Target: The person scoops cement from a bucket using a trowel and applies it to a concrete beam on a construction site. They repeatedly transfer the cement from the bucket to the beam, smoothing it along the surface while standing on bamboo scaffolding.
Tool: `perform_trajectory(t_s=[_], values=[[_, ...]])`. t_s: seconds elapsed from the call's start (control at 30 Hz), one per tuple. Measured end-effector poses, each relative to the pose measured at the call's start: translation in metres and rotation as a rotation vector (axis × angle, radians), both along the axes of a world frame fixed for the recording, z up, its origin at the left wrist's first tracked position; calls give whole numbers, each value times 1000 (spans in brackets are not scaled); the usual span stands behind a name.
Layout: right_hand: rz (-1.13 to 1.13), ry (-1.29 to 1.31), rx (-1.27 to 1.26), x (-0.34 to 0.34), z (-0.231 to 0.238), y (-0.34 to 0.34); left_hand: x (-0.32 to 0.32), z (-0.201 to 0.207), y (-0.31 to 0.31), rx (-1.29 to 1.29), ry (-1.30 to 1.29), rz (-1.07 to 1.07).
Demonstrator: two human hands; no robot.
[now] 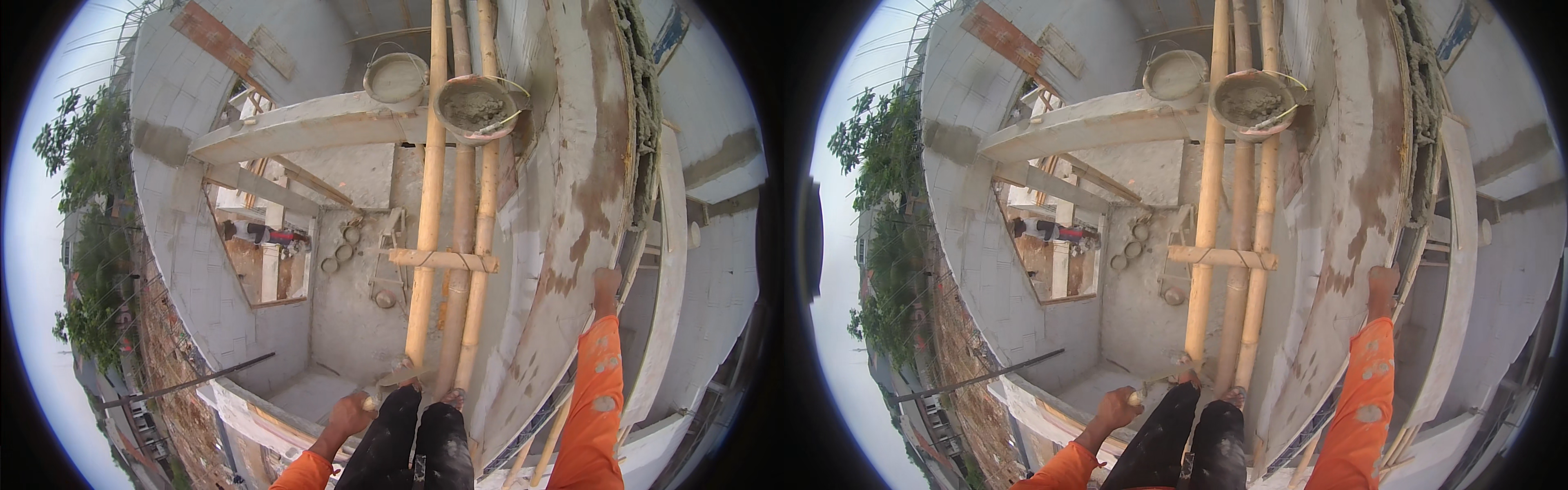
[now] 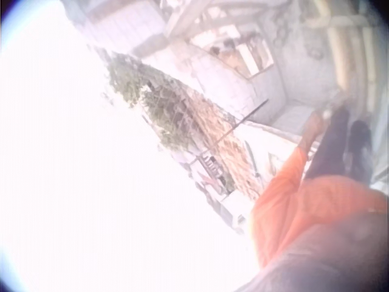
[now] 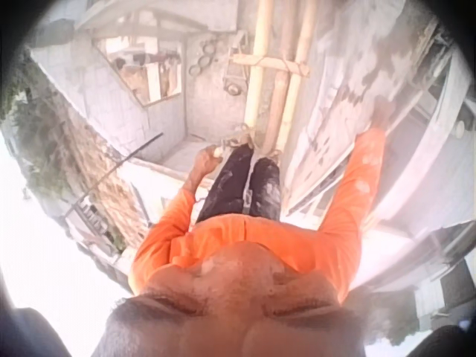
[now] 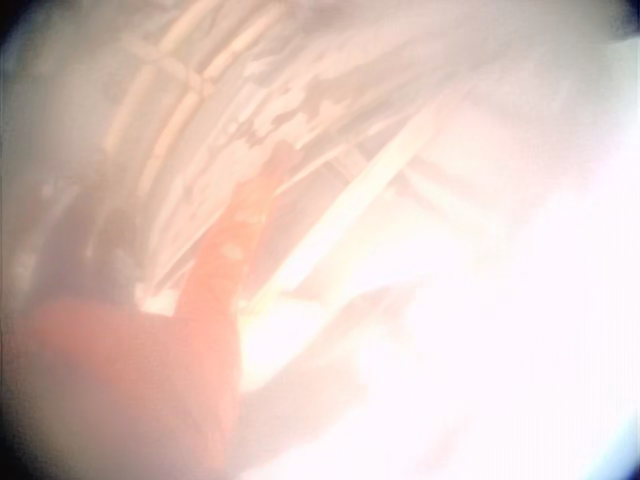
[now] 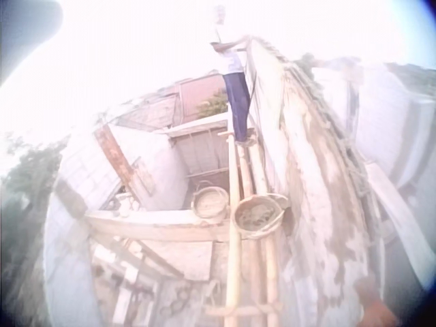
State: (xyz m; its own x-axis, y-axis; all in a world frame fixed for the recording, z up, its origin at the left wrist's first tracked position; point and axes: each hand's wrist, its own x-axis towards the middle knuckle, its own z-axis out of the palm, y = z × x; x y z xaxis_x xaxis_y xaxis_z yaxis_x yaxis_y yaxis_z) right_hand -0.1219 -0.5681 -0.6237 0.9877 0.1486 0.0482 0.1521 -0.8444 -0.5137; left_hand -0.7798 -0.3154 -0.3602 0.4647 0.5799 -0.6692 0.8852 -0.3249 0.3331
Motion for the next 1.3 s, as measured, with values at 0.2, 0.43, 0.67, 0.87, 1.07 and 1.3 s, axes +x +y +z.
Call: perform_trajectory(t_s=[0.2, 0.43, 0.67, 0.87, 1.07, 1.3], values=[[513, 9, -889, 8, 2, -14, 17, 13, 10, 23, -20, 38], [177, 167, -461, -9, 32, 10, 27, 28, 19, -47, 105, 92], [383, 84, -871, 22, 27, -20, 31, 33, 25, -95, 120, 30], [-137, 380, -65, -10, 46, 0, 33, 52, 22, -150, 231, 48], [-234, 378, -38, -13, 57, 4, 17, 60, 14, -142, 243, 53], [155, 243, -570, -24, 84, 25, 14, 74, 9, -151, 268, 41]])
